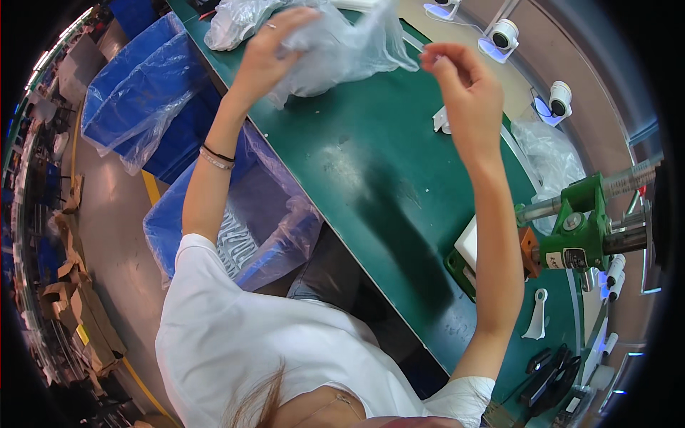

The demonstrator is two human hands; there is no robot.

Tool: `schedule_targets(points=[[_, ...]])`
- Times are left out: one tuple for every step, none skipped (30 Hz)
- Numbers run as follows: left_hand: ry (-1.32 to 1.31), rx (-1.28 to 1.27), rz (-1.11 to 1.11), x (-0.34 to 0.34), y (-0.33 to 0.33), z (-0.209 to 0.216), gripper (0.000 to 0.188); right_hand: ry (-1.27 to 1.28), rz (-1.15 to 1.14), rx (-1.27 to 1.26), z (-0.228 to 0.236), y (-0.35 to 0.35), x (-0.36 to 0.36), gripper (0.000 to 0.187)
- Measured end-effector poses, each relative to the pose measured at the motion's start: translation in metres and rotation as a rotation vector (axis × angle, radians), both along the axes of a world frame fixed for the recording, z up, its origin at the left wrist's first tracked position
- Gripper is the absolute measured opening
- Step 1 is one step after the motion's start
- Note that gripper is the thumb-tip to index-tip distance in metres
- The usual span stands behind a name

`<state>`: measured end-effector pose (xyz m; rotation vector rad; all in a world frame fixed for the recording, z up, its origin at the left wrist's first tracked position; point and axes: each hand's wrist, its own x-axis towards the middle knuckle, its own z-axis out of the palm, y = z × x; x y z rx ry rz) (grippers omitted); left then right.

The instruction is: Pressing circular components into white plastic housing units using a manual green lever press and organizing finished units into bins.

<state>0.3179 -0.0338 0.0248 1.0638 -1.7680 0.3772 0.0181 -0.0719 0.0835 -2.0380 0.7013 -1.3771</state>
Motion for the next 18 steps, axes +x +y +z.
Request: schedule_targets(points=[[0.002, 0.001, 0.001, -0.008, -0.001, -0.001, 0.059, 0.002, 0.001, 0.001, 0.003, -0.004, 0.003, 0.022], [-0.094, 0.057, -0.024, -0.016, 0.001, -0.003, 0.063, 0.019, -0.009, -0.051, 0.005, -0.007, 0.006, 0.022], [-0.193, 0.113, -0.044, -0.024, 0.006, -0.004, 0.066, 0.032, -0.014, -0.104, 0.007, -0.012, 0.011, 0.022], [-0.189, 0.109, -0.053, -0.035, 0.006, -0.006, 0.066, 0.095, 0.017, -0.138, 0.002, -0.024, 0.012, 0.026], [-0.243, 0.165, -0.050, -0.047, 0.007, -0.011, 0.067, 0.100, 0.009, -0.141, -0.005, -0.032, 0.016, 0.026], [-0.298, 0.221, -0.045, -0.055, 0.006, -0.016, 0.067, 0.198, 0.053, -0.169, -0.012, -0.038, 0.020, 0.029], [-0.298, 0.219, -0.043, -0.056, 0.005, -0.023, 0.067, 0.292, 0.108, -0.196, -0.021, -0.044, 0.026, 0.032], [-0.295, 0.208, -0.049, -0.057, 0.004, -0.031, 0.065, 0.402, 0.161, -0.127, -0.030, -0.051, 0.030, 0.040], [-0.291, 0.201, -0.051, -0.056, 0.004, -0.037, 0.064, 0.402, 0.168, -0.127, -0.042, -0.055, 0.037, 0.040], [-0.280, 0.206, -0.038, -0.058, 0.006, -0.038, 0.060, 0.463, 0.159, -0.100, -0.051, -0.055, 0.044, 0.039], [-0.280, 0.203, -0.035, -0.059, 0.010, -0.038, 0.060, 0.523, 0.151, -0.071, -0.058, -0.057, 0.049, 0.039], [-0.249, 0.198, -0.057, -0.060, 0.014, -0.038, 0.061, 0.544, 0.150, -0.017, -0.058, -0.057, 0.051, 0.043], [-0.217, 0.192, -0.079, -0.060, 0.018, -0.038, 0.062, 0.545, 0.148, -0.020, -0.060, -0.058, 0.053, 0.043], [-0.184, 0.185, -0.086, -0.058, 0.023, -0.041, 0.070, 0.510, 0.125, -0.021, -0.063, -0.059, 0.055, 0.045], [-0.187, 0.184, -0.079, -0.057, 0.031, -0.043, 0.070, 0.471, 0.109, -0.021, -0.065, -0.060, 0.060, 0.048], [-0.076, 0.193, -0.017, -0.058, 0.039, -0.046, 0.072, 0.470, 0.111, -0.022, -0.066, -0.060, 0.063, 0.048], [0.036, 0.202, 0.044, -0.058, 0.046, -0.049, 0.074, 0.461, 0.081, -0.051, -0.066, -0.060, 0.067, 0.051], [0.067, 0.168, 0.171, -0.059, 0.052, -0.051, 0.069, 0.453, 0.049, -0.080, -0.066, -0.060, 0.069, 0.055]])
